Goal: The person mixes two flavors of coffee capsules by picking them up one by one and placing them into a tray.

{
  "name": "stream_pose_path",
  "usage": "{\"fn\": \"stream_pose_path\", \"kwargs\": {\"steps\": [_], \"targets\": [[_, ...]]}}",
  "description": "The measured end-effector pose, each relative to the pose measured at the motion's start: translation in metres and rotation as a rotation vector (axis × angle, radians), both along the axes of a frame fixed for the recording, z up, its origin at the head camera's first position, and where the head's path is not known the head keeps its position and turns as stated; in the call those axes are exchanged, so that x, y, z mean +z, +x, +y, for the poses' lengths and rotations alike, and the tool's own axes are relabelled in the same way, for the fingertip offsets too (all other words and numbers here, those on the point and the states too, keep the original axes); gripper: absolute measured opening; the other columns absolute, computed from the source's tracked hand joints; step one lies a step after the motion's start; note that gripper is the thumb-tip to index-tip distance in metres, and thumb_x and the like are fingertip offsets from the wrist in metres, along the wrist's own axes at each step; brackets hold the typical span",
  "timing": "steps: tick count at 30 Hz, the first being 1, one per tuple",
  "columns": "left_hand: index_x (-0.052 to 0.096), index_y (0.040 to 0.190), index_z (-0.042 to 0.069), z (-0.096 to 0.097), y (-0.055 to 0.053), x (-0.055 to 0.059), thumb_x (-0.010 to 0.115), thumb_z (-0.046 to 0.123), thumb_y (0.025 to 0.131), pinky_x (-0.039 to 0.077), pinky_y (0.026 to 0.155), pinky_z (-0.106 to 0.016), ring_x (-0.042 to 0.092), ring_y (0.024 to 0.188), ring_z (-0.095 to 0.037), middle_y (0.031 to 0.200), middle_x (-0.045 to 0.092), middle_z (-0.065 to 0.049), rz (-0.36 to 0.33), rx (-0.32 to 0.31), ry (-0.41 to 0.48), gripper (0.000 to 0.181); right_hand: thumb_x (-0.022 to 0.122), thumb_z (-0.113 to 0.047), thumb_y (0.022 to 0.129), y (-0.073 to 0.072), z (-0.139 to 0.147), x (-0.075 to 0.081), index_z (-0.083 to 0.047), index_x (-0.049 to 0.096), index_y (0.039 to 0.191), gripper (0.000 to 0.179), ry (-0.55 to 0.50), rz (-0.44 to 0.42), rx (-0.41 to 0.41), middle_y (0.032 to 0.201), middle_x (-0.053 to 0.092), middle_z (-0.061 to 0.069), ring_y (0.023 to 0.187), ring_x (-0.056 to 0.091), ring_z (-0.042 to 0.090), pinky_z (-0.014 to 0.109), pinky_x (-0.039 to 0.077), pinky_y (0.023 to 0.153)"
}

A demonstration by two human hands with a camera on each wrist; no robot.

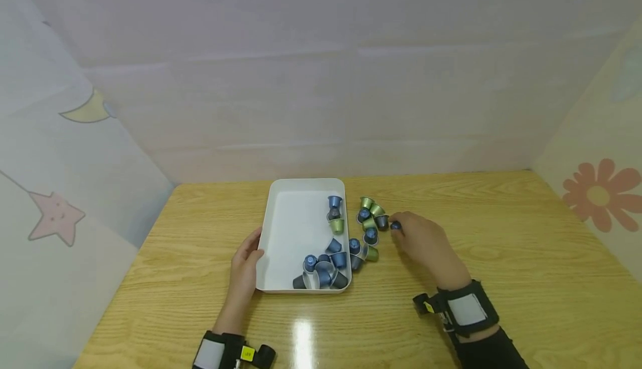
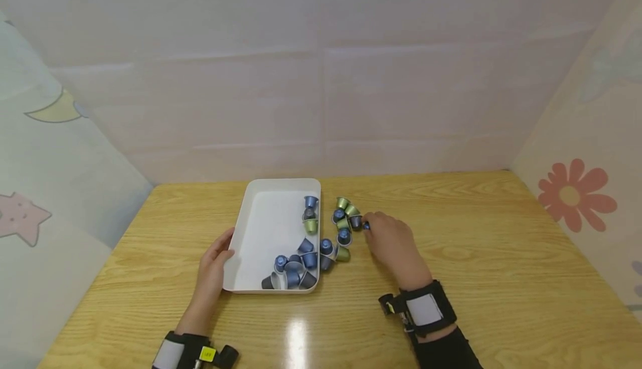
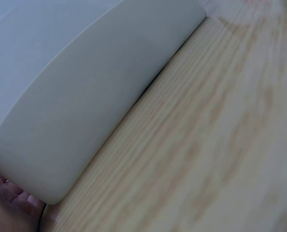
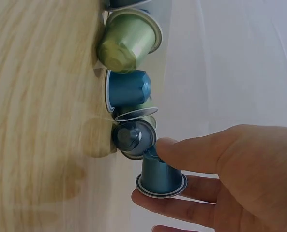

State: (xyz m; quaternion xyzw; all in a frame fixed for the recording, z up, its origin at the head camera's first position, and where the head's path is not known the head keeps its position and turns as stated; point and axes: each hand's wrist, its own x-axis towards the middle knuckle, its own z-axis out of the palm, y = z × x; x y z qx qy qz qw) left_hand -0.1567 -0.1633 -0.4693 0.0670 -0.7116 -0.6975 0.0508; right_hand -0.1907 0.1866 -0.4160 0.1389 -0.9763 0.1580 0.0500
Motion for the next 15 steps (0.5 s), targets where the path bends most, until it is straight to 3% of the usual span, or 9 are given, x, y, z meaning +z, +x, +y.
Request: {"fn": "stream_pose_path", "kwargs": {"steps": [5, 15], "targets": [[0.042, 0.137, 0.005, 0.000, -0.001, 0.001, 0.039, -0.001, 0.092, 0.035, 0.090, -0.013, 0.037, 0.128, -0.019, 0.140, 0.041, -0.010, 0.002, 0.001, 0.001, 0.046, 0.066, -0.012, 0.085, 0.002, -0.004, 0.006, -0.004, 0.064, 0.110, 0.027, 0.038, 0.023, 0.008, 0.099, 0.065, 0.011, 0.070, 0.058, 0.019, 0.034, 0.045, 0.057], [0.041, 0.138, 0.002, 0.000, 0.001, 0.002, 0.038, -0.002, 0.092, 0.034, 0.091, -0.016, 0.036, 0.129, -0.024, 0.142, 0.039, -0.015, 0.009, 0.000, 0.000, 0.046, 0.067, -0.014, 0.084, 0.005, -0.007, 0.012, -0.005, 0.064, 0.112, 0.029, 0.060, 0.042, 0.010, 0.099, 0.064, 0.011, 0.073, 0.059, 0.021, 0.034, 0.045, 0.056]]}}
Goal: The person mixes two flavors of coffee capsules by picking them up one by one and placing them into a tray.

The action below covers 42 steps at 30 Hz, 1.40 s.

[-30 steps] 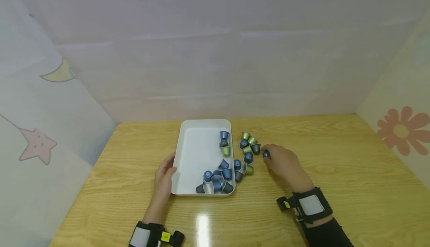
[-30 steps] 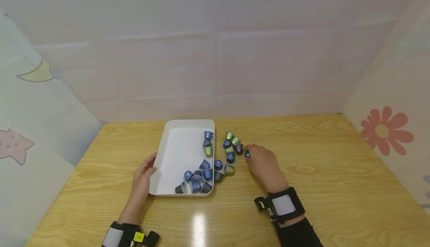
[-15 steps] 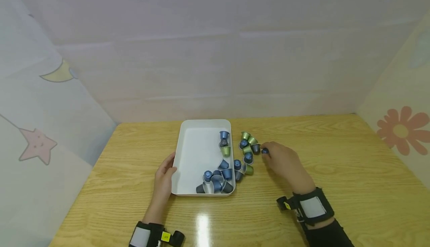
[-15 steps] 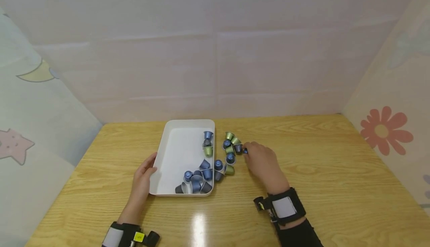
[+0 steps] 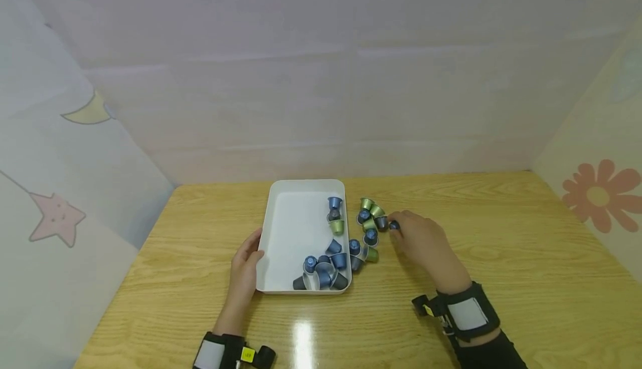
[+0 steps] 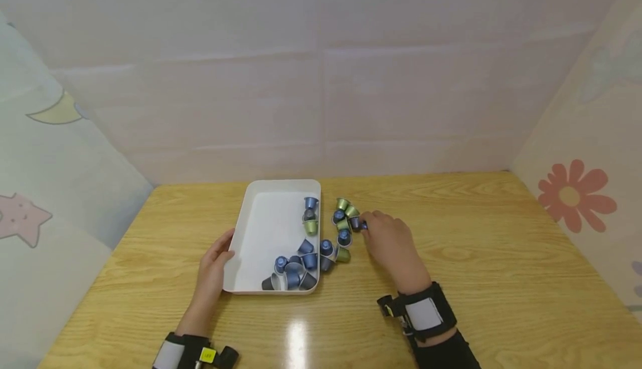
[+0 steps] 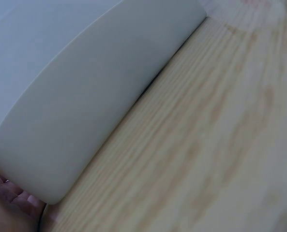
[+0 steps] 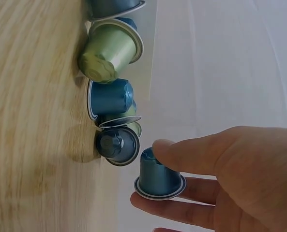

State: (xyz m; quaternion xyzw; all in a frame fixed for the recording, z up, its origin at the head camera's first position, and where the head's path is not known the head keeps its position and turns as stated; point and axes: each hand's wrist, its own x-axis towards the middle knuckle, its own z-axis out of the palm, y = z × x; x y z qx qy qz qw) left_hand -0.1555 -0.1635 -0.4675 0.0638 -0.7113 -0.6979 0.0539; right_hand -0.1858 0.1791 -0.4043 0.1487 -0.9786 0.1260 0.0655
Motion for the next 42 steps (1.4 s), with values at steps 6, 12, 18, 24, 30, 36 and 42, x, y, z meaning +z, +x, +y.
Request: {"fn": "stream_pose_path", "kwargs": {"steps": [6, 12, 18, 24, 30, 36, 42], "targets": [[0.041, 0.138, 0.003, 0.000, 0.001, 0.001, 0.038, -0.002, 0.093, 0.033, 0.091, -0.015, 0.035, 0.129, -0.023, 0.142, 0.039, -0.014, -0.010, -0.001, 0.005, 0.046, 0.068, -0.013, 0.084, 0.001, -0.002, 0.002, -0.003, 0.064, 0.110, 0.028, 0.006, 0.005, 0.005, 0.093, 0.064, 0.009, 0.067, 0.056, 0.017, 0.031, 0.043, 0.053], [0.041, 0.138, 0.003, 0.001, -0.001, 0.001, 0.038, -0.001, 0.093, 0.031, 0.100, -0.029, 0.036, 0.129, -0.022, 0.142, 0.039, -0.013, -0.020, 0.001, 0.003, 0.045, 0.069, -0.013, 0.083, 0.001, -0.004, 0.003, -0.004, 0.064, 0.107, 0.026, 0.011, 0.027, 0.012, 0.089, 0.063, 0.008, 0.066, 0.055, 0.016, 0.031, 0.043, 0.052], [0.040, 0.139, 0.004, 0.001, 0.000, 0.002, 0.038, 0.000, 0.094, 0.033, 0.093, -0.018, 0.036, 0.129, -0.022, 0.142, 0.039, -0.013, -0.021, 0.000, 0.007, 0.045, 0.070, -0.013, 0.081, 0.004, -0.010, 0.000, -0.004, 0.065, 0.106, 0.027, 0.004, 0.086, 0.048, 0.096, 0.066, 0.011, 0.077, 0.063, 0.025, 0.037, 0.049, 0.061], [0.040, 0.138, 0.002, 0.001, 0.000, 0.003, 0.038, -0.001, 0.093, 0.033, 0.097, -0.023, 0.035, 0.129, -0.023, 0.142, 0.039, -0.014, -0.015, 0.001, 0.002, 0.046, 0.071, -0.015, 0.081, 0.006, -0.015, 0.001, -0.003, 0.065, 0.108, 0.030, 0.039, 0.114, 0.058, 0.097, 0.066, 0.011, 0.076, 0.063, 0.026, 0.039, 0.049, 0.063], [0.041, 0.138, 0.002, 0.000, 0.000, 0.002, 0.038, -0.002, 0.092, 0.031, 0.101, -0.033, 0.035, 0.129, -0.023, 0.142, 0.039, -0.014, -0.018, 0.003, -0.010, 0.046, 0.072, -0.014, 0.080, 0.010, -0.018, 0.006, -0.004, 0.065, 0.109, 0.032, 0.035, 0.105, 0.063, 0.100, 0.066, 0.011, 0.079, 0.063, 0.027, 0.041, 0.050, 0.067], [0.042, 0.137, 0.003, 0.000, 0.000, 0.002, 0.038, -0.002, 0.092, 0.033, 0.097, -0.025, 0.036, 0.129, -0.023, 0.142, 0.040, -0.013, -0.018, 0.002, -0.008, 0.046, 0.073, -0.011, 0.079, 0.014, -0.023, 0.012, -0.007, 0.063, 0.113, 0.036, 0.011, 0.071, 0.107, 0.103, 0.066, 0.010, 0.080, 0.063, 0.025, 0.039, 0.050, 0.067], [0.042, 0.137, 0.004, 0.000, -0.001, 0.000, 0.039, -0.001, 0.092, 0.034, 0.095, -0.023, 0.037, 0.128, -0.021, 0.141, 0.041, -0.011, -0.032, 0.013, -0.006, 0.046, 0.072, -0.013, 0.080, 0.016, -0.033, 0.014, -0.009, 0.059, 0.121, 0.043, -0.015, 0.030, 0.167, 0.105, 0.065, 0.009, 0.088, 0.063, 0.024, 0.038, 0.050, 0.074]]}}
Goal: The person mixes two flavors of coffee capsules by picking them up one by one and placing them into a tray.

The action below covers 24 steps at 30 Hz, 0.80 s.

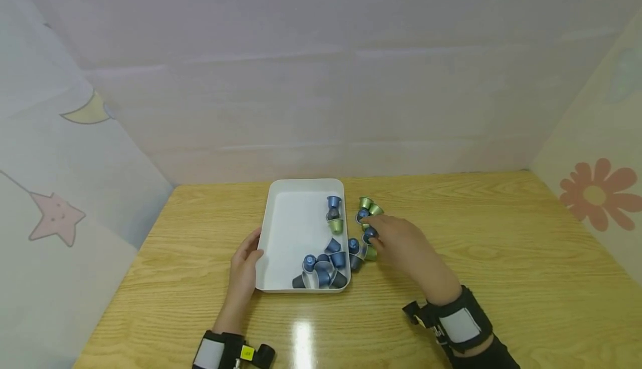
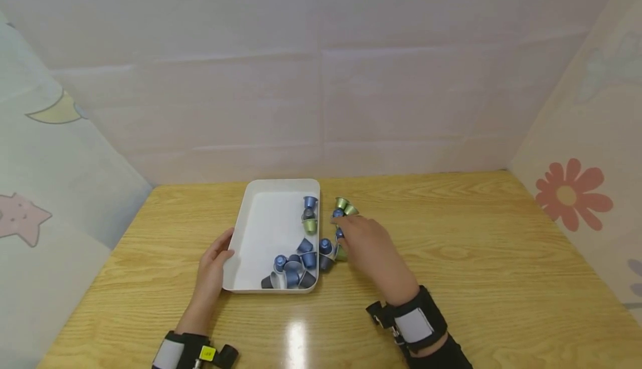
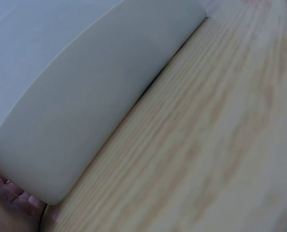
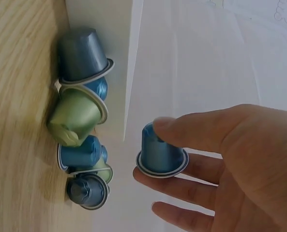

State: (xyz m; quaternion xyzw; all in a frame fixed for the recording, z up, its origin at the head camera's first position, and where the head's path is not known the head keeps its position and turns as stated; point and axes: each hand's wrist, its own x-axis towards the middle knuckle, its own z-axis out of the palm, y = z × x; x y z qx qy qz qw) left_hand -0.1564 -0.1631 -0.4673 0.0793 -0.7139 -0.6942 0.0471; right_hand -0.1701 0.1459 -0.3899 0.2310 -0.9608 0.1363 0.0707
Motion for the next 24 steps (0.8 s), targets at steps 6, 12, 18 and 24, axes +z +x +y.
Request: {"fn": "stream_pose_path", "kwargs": {"steps": [6, 12, 18, 24], "targets": [[0.042, 0.137, 0.004, 0.000, 0.000, -0.001, 0.038, -0.002, 0.092, 0.030, 0.102, -0.038, 0.036, 0.129, -0.023, 0.141, 0.040, -0.013, 0.004, -0.004, -0.001, 0.046, 0.070, -0.018, 0.083, 0.006, -0.014, 0.002, -0.011, 0.053, 0.128, 0.049, 0.047, -0.027, 0.030, 0.111, 0.064, 0.008, 0.094, 0.061, 0.024, 0.039, 0.049, 0.080], [0.041, 0.138, 0.003, -0.001, 0.000, 0.001, 0.038, -0.002, 0.093, 0.029, 0.103, -0.035, 0.035, 0.130, -0.022, 0.142, 0.039, -0.012, 0.016, -0.010, 0.005, 0.045, 0.070, -0.016, 0.082, 0.014, -0.032, 0.002, -0.014, 0.053, 0.128, 0.050, 0.051, 0.016, 0.112, 0.107, 0.065, 0.006, 0.095, 0.061, 0.023, 0.037, 0.049, 0.080], [0.040, 0.138, 0.002, -0.001, 0.000, 0.002, 0.038, -0.002, 0.093, 0.030, 0.100, -0.027, 0.033, 0.131, -0.023, 0.143, 0.038, -0.014, 0.020, -0.019, 0.013, 0.046, 0.073, -0.012, 0.078, 0.021, -0.043, -0.007, -0.014, 0.056, 0.125, 0.051, 0.039, 0.115, 0.225, 0.104, 0.064, 0.003, 0.091, 0.060, 0.019, 0.033, 0.049, 0.078], [0.041, 0.138, 0.003, -0.003, -0.004, 0.004, 0.038, -0.002, 0.092, 0.028, 0.104, -0.037, 0.033, 0.131, -0.022, 0.143, 0.038, -0.012, 0.022, -0.012, -0.005, 0.046, 0.076, -0.008, 0.074, 0.023, -0.051, -0.012, -0.013, 0.057, 0.122, 0.052, 0.043, 0.167, 0.280, 0.107, 0.066, -0.001, 0.095, 0.059, 0.017, 0.031, 0.047, 0.083]]}}
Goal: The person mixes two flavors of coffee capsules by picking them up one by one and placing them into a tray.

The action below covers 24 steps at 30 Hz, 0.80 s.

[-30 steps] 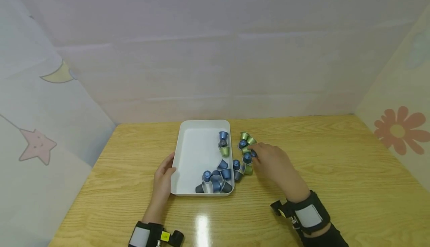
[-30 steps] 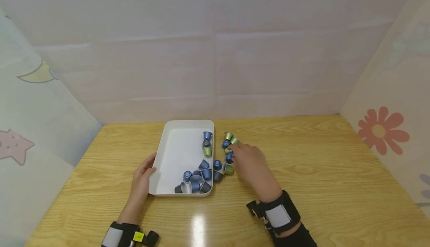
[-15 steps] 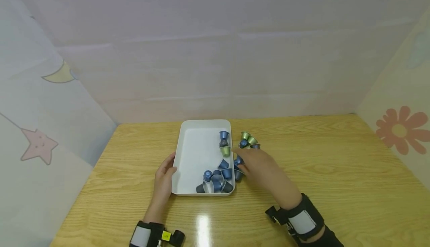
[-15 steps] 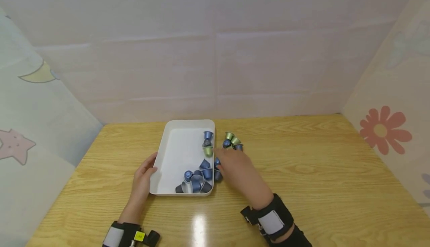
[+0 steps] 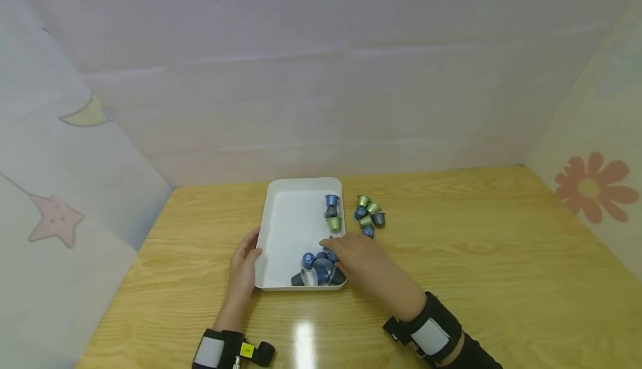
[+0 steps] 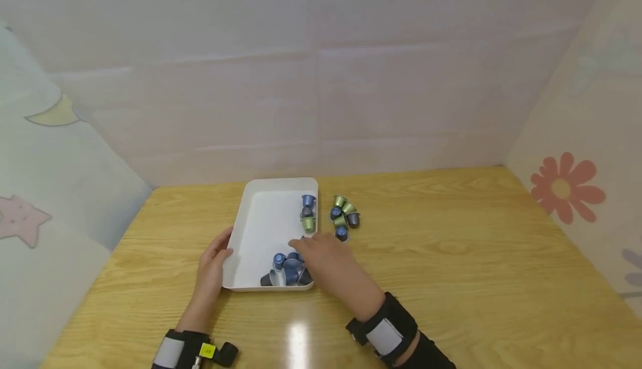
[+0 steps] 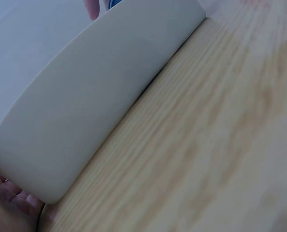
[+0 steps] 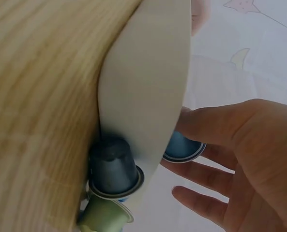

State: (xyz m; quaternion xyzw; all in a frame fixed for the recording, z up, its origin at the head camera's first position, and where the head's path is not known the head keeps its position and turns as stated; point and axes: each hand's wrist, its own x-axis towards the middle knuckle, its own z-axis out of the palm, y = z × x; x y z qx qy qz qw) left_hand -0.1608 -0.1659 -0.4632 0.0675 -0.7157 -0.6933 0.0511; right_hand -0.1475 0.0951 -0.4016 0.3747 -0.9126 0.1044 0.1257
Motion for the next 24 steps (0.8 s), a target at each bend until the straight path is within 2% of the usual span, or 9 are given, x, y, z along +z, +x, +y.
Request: {"fn": "stream_pose_path", "kwargs": {"steps": [5, 8, 12, 16, 21, 24], "targets": [[0.041, 0.138, 0.003, -0.006, -0.001, 0.004, 0.038, -0.002, 0.092, 0.031, 0.099, -0.027, 0.035, 0.129, -0.021, 0.142, 0.040, -0.012, 0.007, 0.006, -0.014, 0.046, 0.074, -0.008, 0.076, -0.001, -0.010, -0.003, -0.015, 0.056, 0.122, 0.050, 0.042, 0.006, 0.013, 0.108, 0.065, -0.003, 0.099, 0.059, 0.017, 0.031, 0.046, 0.086], [0.041, 0.138, 0.004, -0.008, 0.005, 0.005, 0.037, -0.002, 0.093, 0.033, 0.093, -0.018, 0.035, 0.129, -0.020, 0.142, 0.039, -0.012, -0.002, 0.009, -0.017, 0.046, 0.072, -0.008, 0.078, 0.001, -0.015, -0.006, -0.016, 0.057, 0.121, 0.046, 0.046, 0.011, 0.031, 0.107, 0.064, -0.004, 0.098, 0.058, 0.015, 0.030, 0.047, 0.084], [0.040, 0.139, 0.004, -0.010, 0.014, 0.004, 0.037, -0.002, 0.093, 0.034, 0.088, -0.012, 0.035, 0.128, -0.020, 0.142, 0.038, -0.012, -0.025, 0.016, -0.002, 0.047, 0.072, -0.006, 0.078, 0.005, -0.014, -0.008, -0.015, 0.059, 0.119, 0.045, 0.035, 0.015, 0.052, 0.108, 0.063, -0.003, 0.100, 0.058, 0.015, 0.031, 0.046, 0.086], [0.040, 0.139, 0.004, -0.012, 0.013, 0.004, 0.037, -0.002, 0.093, 0.035, 0.090, -0.016, 0.036, 0.128, -0.020, 0.142, 0.039, -0.011, -0.028, 0.031, -0.009, 0.047, 0.074, -0.009, 0.076, 0.005, -0.013, -0.005, -0.014, 0.059, 0.118, 0.045, 0.034, -0.003, 0.052, 0.110, 0.062, -0.002, 0.102, 0.057, 0.016, 0.032, 0.045, 0.088], [0.041, 0.139, 0.005, -0.009, 0.004, 0.007, 0.037, -0.001, 0.093, 0.031, 0.100, -0.033, 0.036, 0.128, -0.020, 0.142, 0.039, -0.011, -0.008, 0.032, -0.004, 0.046, 0.074, -0.014, 0.077, -0.001, -0.007, 0.003, -0.015, 0.062, 0.114, 0.039, 0.007, 0.021, 0.045, 0.109, 0.062, -0.002, 0.104, 0.057, 0.017, 0.033, 0.045, 0.088], [0.041, 0.138, 0.004, -0.008, -0.001, 0.007, 0.037, -0.001, 0.092, 0.030, 0.102, -0.034, 0.035, 0.129, -0.020, 0.142, 0.039, -0.011, -0.012, 0.024, 0.002, 0.046, 0.072, -0.017, 0.080, -0.006, -0.005, 0.005, -0.015, 0.063, 0.112, 0.034, -0.015, 0.042, 0.044, 0.108, 0.063, -0.002, 0.103, 0.057, 0.017, 0.033, 0.045, 0.088]]}}
